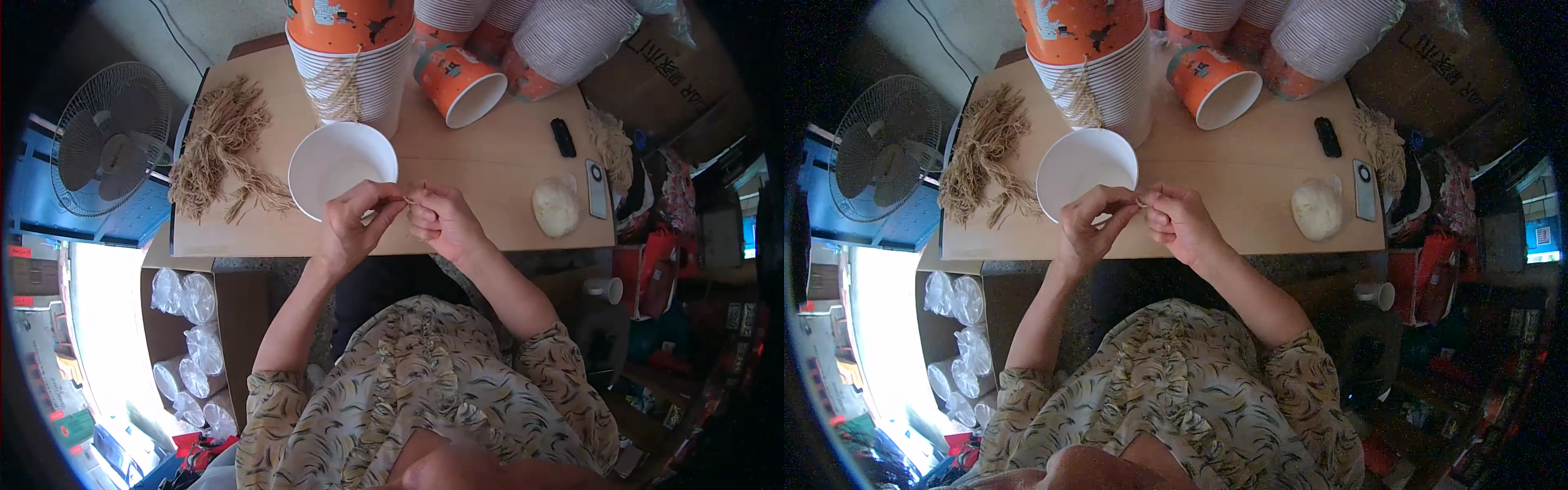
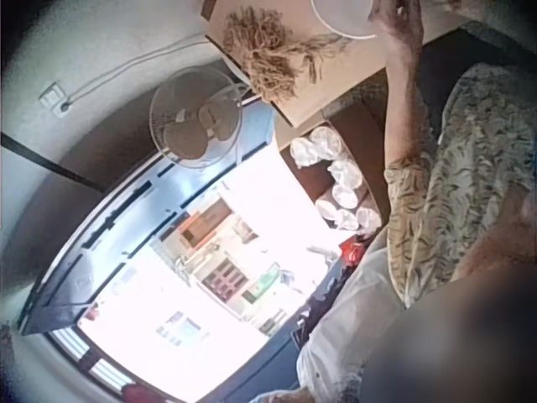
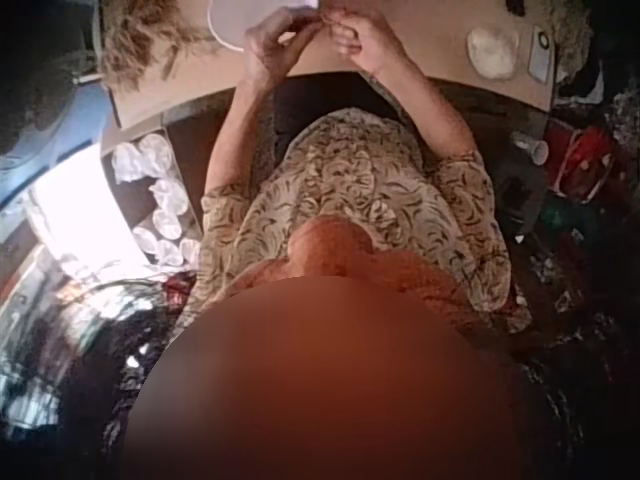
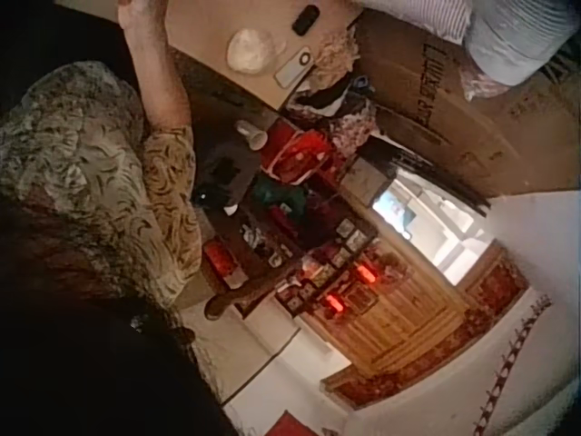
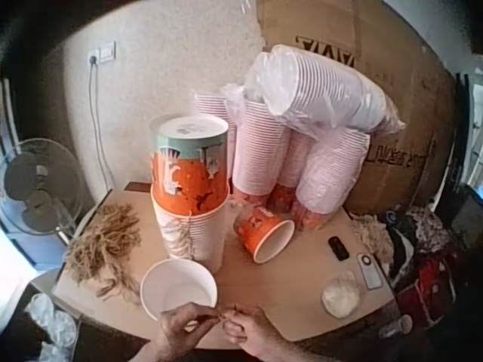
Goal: Tying decorative strings onto pre-printed paper cups for packaging.
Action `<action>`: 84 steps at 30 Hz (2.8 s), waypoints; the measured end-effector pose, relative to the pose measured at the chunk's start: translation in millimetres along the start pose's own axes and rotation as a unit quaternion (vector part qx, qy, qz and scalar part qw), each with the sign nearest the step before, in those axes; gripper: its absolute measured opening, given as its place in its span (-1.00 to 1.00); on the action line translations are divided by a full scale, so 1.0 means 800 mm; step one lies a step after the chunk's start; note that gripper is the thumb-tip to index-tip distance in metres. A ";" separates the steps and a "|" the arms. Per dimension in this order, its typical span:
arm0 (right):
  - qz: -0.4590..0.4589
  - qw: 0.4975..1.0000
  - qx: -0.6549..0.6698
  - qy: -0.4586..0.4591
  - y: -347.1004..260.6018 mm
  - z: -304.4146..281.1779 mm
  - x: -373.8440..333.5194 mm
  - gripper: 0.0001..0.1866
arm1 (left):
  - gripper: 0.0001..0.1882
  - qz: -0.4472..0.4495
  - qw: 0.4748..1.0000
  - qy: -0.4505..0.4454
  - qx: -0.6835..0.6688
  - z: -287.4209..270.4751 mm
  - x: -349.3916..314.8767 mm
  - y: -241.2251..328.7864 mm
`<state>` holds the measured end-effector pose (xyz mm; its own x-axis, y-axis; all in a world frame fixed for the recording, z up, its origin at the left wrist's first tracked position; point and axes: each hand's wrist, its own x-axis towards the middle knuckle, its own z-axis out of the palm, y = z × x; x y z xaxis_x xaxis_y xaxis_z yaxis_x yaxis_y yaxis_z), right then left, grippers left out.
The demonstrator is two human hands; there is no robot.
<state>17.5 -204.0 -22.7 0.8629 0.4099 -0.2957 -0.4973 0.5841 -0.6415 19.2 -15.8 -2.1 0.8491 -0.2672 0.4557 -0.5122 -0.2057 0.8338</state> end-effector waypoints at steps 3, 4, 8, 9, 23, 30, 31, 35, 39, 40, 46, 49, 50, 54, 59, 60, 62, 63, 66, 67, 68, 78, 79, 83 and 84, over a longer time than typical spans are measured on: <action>0.014 1.000 0.012 -0.006 -0.001 0.000 0.002 -0.90 | -0.83 0.037 0.997 -0.006 0.062 -0.004 0.001 -0.004; 0.021 1.000 -0.004 -0.003 -0.002 0.002 0.001 -0.92 | -0.83 0.036 0.997 -0.006 0.062 -0.006 0.001 -0.005; 0.003 0.998 -0.050 0.029 -0.017 0.015 -0.006 -0.90 | -0.85 0.010 0.999 -0.005 0.047 -0.011 0.005 -0.001; 0.006 0.998 -0.050 0.028 -0.020 0.013 -0.006 -0.90 | -0.89 -0.017 1.000 0.002 0.026 -0.013 0.006 0.002; -0.409 0.746 -0.522 0.062 0.002 0.016 -0.010 -0.76 | -0.82 -0.290 0.922 -0.016 -0.255 -0.011 0.011 -0.003; -0.421 0.736 -0.527 0.062 0.007 0.011 -0.007 -0.87 | -0.81 -0.279 0.930 -0.038 -0.237 -0.010 0.004 -0.010; -0.419 0.742 -0.520 0.062 0.007 0.013 -0.008 -0.88 | -0.81 -0.280 0.929 -0.037 -0.238 -0.011 0.004 -0.009; -0.417 0.746 -0.514 0.068 0.011 0.015 -0.010 -0.89 | -0.83 -0.296 0.916 -0.017 -0.270 -0.010 0.004 -0.002; -0.422 0.749 -0.505 0.072 0.014 0.018 -0.010 -0.91 | -0.85 -0.290 0.916 0.006 -0.275 -0.006 0.001 -0.005; -0.416 0.755 -0.503 0.068 0.014 0.018 -0.010 -0.92 | -0.85 -0.290 0.916 0.007 -0.276 -0.005 0.000 -0.003; -0.169 0.919 -0.346 0.082 0.003 0.016 -0.011 -0.86 | -0.87 -0.236 0.961 0.044 -0.139 0.008 -0.011 -0.004; -0.093 0.975 -0.193 0.059 -0.001 0.009 -0.007 -0.83 | -0.87 -0.208 0.966 0.034 -0.146 0.008 -0.013 -0.008; -0.093 0.975 -0.193 0.060 -0.001 0.006 -0.005 -0.83 | -0.87 -0.219 0.966 0.021 -0.139 0.006 -0.011 -0.003; -0.048 0.989 -0.122 0.065 -0.002 0.003 -0.004 -0.84 | -0.85 -0.225 0.965 -0.001 -0.136 0.003 -0.010 0.001; -0.039 0.987 -0.143 0.060 -0.003 0.006 -0.009 -0.82 | -0.85 -0.241 0.961 -0.017 -0.133 -0.003 -0.009 0.005; -0.053 0.979 -0.185 0.063 -0.005 0.010 -0.012 -0.78 | -0.85 -0.245 0.958 -0.023 -0.144 -0.004 -0.009 0.004; -0.067 0.970 -0.225 0.064 -0.009 0.016 -0.015 -0.74 | -0.86 -0.247 0.957 -0.027 -0.151 -0.007 -0.010 0.003; -0.093 0.962 -0.246 0.064 -0.013 0.016 -0.015 -0.70 | -0.86 -0.250 0.955 -0.032 -0.157 -0.008 -0.010 0.002; -0.152 0.942 -0.290 0.075 -0.016 0.012 -0.003 -0.69 | -0.88 -0.230 0.956 -0.050 -0.172 -0.015 -0.007 0.005; -0.123 0.954 -0.265 0.061 -0.018 0.013 -0.001 -0.74 | -0.88 -0.230 0.956 -0.052 -0.173 -0.017 -0.007 0.004; -0.093 0.965 -0.240 0.044 -0.019 0.014 0.001 -0.78 | -0.88 -0.232 0.956 -0.061 -0.167 -0.019 -0.006 0.003; -0.048 0.977 -0.206 -0.025 -0.009 0.014 -0.005 -0.88 | -0.88 -0.262 0.927 -0.033 -0.266 -0.019 -0.010 0.004; -0.049 0.973 -0.222 -0.026 -0.012 0.017 -0.006 -0.88 | -0.88 -0.263 0.927 -0.032 -0.266 -0.020 -0.009 0.003; -0.104 0.941 -0.320 -0.045 -0.011 0.017 -0.004 -0.89 | -0.90 -0.266 0.930 -0.040 -0.249 -0.023 -0.009 0.002; -0.103 0.941 -0.320 -0.045 -0.010 0.016 -0.003 -0.89 | -0.91 -0.270 0.931 -0.044 -0.242 -0.023 -0.010 0.002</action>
<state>18.5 -201.0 -7.9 0.9098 0.4081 -0.0762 -0.1398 0.1284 -0.9818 14.4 3.4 1.2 0.9410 -0.3286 -0.0808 0.1228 0.1093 0.9864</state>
